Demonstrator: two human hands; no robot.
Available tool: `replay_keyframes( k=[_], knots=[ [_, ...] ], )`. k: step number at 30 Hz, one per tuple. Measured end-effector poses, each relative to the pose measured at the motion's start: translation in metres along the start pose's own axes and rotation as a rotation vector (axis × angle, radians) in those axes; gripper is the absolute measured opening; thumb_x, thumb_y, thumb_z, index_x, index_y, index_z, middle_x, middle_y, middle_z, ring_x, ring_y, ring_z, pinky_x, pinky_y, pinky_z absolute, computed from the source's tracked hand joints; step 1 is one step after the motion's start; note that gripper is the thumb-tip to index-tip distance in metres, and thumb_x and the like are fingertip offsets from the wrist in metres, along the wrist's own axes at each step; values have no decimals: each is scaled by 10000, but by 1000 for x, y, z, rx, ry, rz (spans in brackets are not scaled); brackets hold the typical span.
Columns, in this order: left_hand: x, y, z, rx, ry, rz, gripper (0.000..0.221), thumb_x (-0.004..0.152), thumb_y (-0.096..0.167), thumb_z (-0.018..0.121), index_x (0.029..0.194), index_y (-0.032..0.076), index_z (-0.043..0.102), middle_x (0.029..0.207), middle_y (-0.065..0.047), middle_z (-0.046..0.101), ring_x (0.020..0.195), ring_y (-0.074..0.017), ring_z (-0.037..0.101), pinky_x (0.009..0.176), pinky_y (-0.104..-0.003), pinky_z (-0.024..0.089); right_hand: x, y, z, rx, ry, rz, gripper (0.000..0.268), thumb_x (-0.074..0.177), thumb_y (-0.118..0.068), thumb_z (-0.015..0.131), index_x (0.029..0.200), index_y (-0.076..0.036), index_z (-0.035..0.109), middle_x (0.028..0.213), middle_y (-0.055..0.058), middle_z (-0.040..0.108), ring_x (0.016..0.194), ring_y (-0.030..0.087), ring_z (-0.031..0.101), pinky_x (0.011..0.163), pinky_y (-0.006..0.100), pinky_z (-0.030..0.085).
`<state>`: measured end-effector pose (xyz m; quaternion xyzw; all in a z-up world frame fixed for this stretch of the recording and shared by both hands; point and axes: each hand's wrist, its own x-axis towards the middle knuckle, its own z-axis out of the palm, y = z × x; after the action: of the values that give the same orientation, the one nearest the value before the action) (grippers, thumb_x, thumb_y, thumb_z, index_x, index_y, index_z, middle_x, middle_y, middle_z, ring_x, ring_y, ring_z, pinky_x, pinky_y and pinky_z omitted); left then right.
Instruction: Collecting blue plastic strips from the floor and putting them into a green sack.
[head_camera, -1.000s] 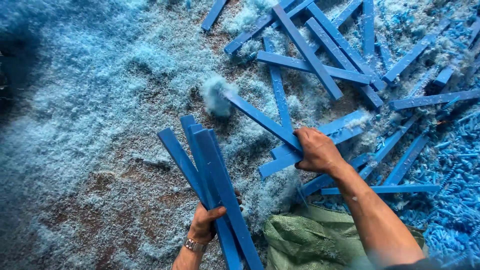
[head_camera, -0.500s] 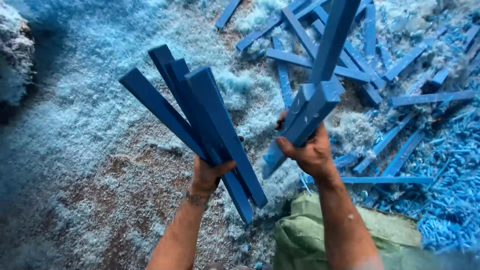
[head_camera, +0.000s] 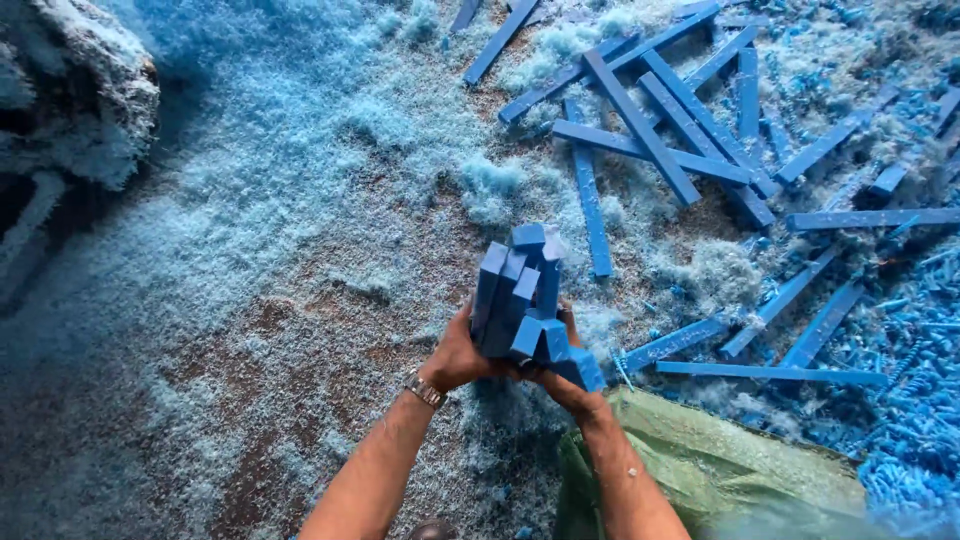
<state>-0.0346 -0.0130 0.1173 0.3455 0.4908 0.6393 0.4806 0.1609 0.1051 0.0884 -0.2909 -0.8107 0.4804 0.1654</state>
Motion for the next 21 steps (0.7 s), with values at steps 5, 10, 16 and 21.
replay_keyframes(
  k=[5, 10, 16, 21],
  knots=[
    [-13, -26, 1, -113, -60, -61, 918, 571, 57, 1008, 1379, 29, 572, 1301, -111, 708, 1175, -219, 698, 1005, -437, 624, -4, -43, 2, -166, 109, -220, 794, 810, -38, 777, 1495, -64, 376, 1362, 139, 550, 1240, 239, 595, 1098, 398, 479],
    [-28, 5, 3, -108, -79, 4, 1200, 484, 125, 1015, 1481, 155, 347, 1395, -48, 581, 1252, -194, 608, 1006, -426, 580, 2, -97, -17, 450, -142, -129, 1092, 717, -117, 867, 1606, -110, 233, 1526, 142, 477, 1415, 276, 495, 1165, 430, 451],
    [-34, 43, 0, 101, -193, 236, 1158, 571, 175, 1027, 1524, 97, 372, 1495, -75, 555, 1374, -225, 573, 1158, -425, 503, -6, -33, -21, 492, -402, -150, 1400, 715, -228, 948, 1638, -220, -104, 1649, 168, 349, 1524, 327, 307, 1266, 433, 151],
    [-35, 24, 12, 158, -102, 199, 1087, 593, 205, 1032, 1479, 83, 415, 1417, -92, 614, 1306, -222, 625, 1117, -414, 541, -10, -64, -7, -147, -303, 76, 993, 634, -361, 944, 1465, -173, 433, 1456, 144, 518, 1358, 326, 521, 1123, 446, 446]
  ],
)
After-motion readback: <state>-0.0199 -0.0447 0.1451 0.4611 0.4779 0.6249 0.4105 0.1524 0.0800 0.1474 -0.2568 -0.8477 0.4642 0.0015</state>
